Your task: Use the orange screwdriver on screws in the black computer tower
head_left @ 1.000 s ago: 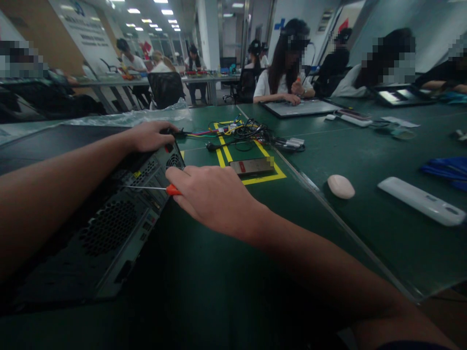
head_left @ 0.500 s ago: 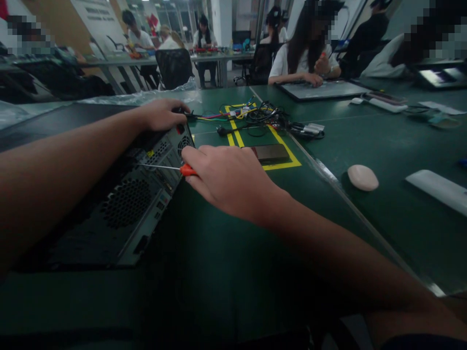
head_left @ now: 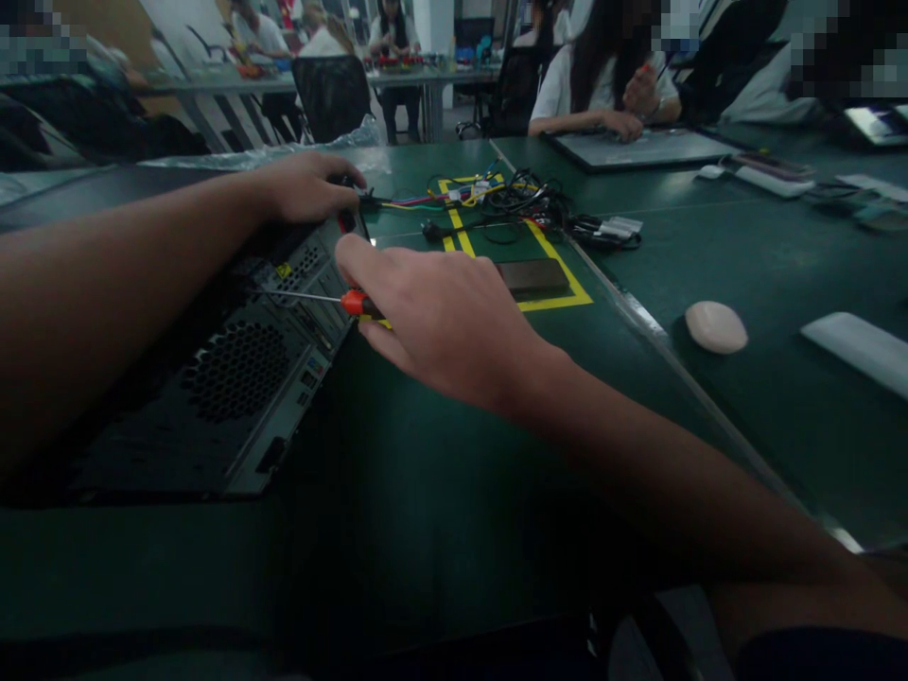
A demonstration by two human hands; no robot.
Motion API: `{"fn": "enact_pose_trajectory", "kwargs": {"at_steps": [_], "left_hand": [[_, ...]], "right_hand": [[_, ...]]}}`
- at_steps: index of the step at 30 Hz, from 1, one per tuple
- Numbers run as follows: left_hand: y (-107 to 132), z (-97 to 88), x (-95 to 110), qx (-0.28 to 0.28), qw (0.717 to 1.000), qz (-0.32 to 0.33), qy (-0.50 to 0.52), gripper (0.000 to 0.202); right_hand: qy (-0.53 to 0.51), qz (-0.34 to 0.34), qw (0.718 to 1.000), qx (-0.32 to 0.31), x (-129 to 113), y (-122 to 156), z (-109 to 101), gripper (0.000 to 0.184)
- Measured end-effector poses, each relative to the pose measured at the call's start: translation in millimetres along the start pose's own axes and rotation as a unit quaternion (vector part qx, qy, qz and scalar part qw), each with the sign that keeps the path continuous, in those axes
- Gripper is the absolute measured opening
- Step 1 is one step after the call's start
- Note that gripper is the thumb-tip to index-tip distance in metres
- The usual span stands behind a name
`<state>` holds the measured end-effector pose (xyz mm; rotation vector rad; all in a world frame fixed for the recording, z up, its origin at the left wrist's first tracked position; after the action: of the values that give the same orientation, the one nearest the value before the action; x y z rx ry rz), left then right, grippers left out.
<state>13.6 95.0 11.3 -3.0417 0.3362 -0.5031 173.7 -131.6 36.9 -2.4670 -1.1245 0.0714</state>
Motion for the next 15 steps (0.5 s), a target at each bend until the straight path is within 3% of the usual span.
{"fn": "enact_pose_trajectory", "kwargs": {"at_steps": [15], "left_hand": [[2.1, -2.5, 2.4, 0.01, 1.0, -0.004, -0.019, 0.066]], "right_hand": [[0.009, -0.003, 1.0, 0.016, 0.6, 1.0, -0.5, 0.035]]}}
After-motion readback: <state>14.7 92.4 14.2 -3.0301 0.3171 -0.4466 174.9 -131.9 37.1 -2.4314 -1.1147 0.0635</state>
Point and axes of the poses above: each hand's wrist, its own y-axis away from the middle knuckle, its own z-axis out of the palm, x = y × z, the point moved 10 cm from there along -y, towards the middle knuckle, and after that the axes turned 9 degrees about y, right-handed, at the moved point
